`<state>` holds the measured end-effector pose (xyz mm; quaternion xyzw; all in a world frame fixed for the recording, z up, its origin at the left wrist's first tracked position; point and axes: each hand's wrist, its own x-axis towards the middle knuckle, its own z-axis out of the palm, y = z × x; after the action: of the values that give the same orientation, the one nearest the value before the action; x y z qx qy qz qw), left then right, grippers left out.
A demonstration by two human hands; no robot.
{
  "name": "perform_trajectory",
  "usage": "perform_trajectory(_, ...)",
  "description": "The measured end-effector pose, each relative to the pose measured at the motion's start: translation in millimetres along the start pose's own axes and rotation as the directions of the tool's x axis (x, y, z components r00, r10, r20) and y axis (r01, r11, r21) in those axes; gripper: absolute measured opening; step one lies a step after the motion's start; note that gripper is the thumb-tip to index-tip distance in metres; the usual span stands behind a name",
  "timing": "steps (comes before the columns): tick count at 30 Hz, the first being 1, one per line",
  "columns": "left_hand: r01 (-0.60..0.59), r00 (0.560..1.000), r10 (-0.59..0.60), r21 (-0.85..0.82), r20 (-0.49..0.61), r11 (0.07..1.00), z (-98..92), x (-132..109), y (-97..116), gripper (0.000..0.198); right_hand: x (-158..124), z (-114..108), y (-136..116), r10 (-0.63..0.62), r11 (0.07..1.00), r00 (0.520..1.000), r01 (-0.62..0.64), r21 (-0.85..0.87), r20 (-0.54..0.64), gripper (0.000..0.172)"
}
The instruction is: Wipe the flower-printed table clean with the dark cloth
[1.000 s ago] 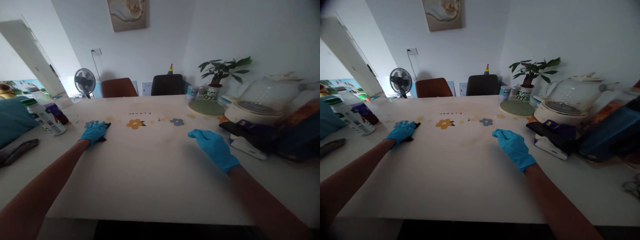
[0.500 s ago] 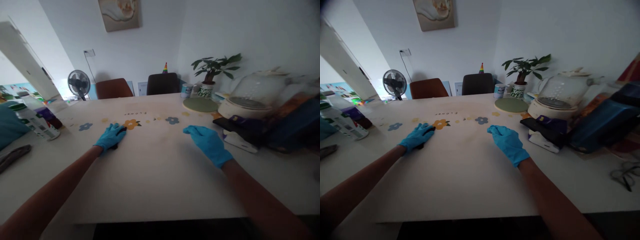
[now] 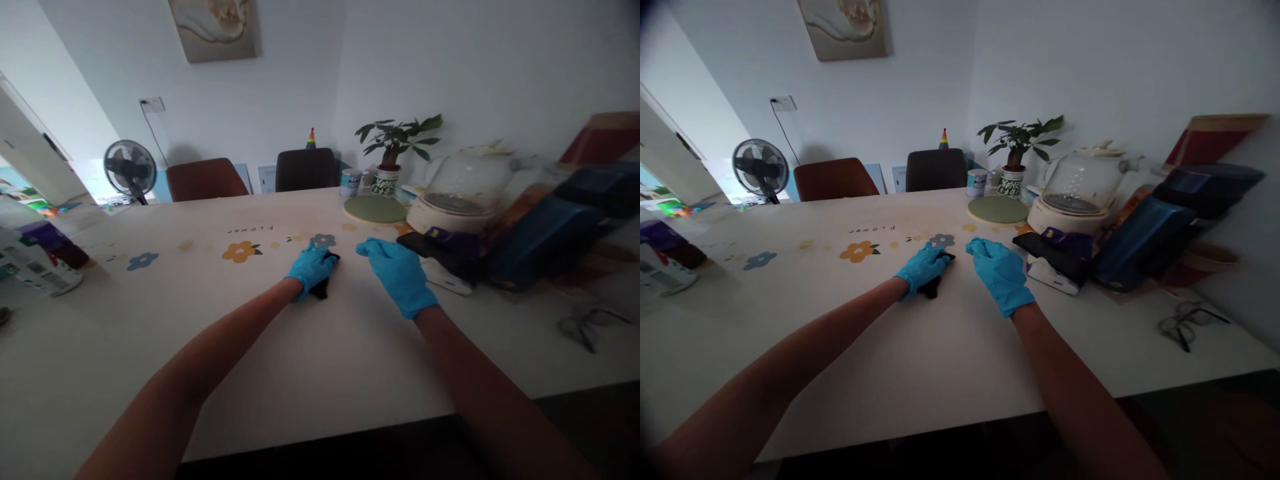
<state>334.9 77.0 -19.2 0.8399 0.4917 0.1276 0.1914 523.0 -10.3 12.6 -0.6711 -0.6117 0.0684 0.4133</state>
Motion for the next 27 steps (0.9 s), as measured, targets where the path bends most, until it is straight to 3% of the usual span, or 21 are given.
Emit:
perform_trajectory(2,-0.046,0.999,0.048,0.069,-0.015,0.997,11.6,4,15,0.045,0,-1,0,-0.002,1.000,1.000,0.003,-0.026,0.013,0.032)
perform_trajectory(5,-0.111,0.992,0.118,0.171,-0.032,0.979,20.6,-5,20,0.050,0,1,-1,-0.007,0.999,1.000,0.008,-0.032,0.031,0.033)
perform_trajectory(9,-0.178,0.984,0.176,0.217,0.029,0.960,13.5,-41,5,0.058,-3,4,-2,-0.008,1.000,0.999,0.008,-0.001,0.038,0.034)
perform_trajectory(12,-0.186,0.982,0.174,0.238,0.071,0.953,-1.9,-77,-19,0.060,-5,5,-4,-0.007,1.000,1.000,0.006,0.026,0.030,0.034)
perform_trajectory(15,-0.092,0.994,0.071,0.274,0.084,0.957,-24.9,-111,-58,0.060,-8,6,-7,0.015,1.000,0.999,-0.016,0.025,0.035,0.034)
perform_trajectory(18,0.082,0.993,-0.104,0.330,0.051,0.940,-55.9,-137,-114,0.064,-10,7,-12,0.063,0.998,0.997,-0.063,-0.002,0.050,0.036)
perform_trajectory(23,0.371,0.926,-0.368,0.386,-0.085,0.844,-116.0,-165,-224,0.072,-13,9,-18,0.115,0.993,0.990,-0.115,-0.011,0.085,0.034)
perform_trajectory(27,0.455,0.890,-0.422,0.400,-0.172,0.796,-153.6,-173,-291,0.071,-14,11,-18,0.127,0.992,0.988,-0.126,-0.016,0.092,0.035)
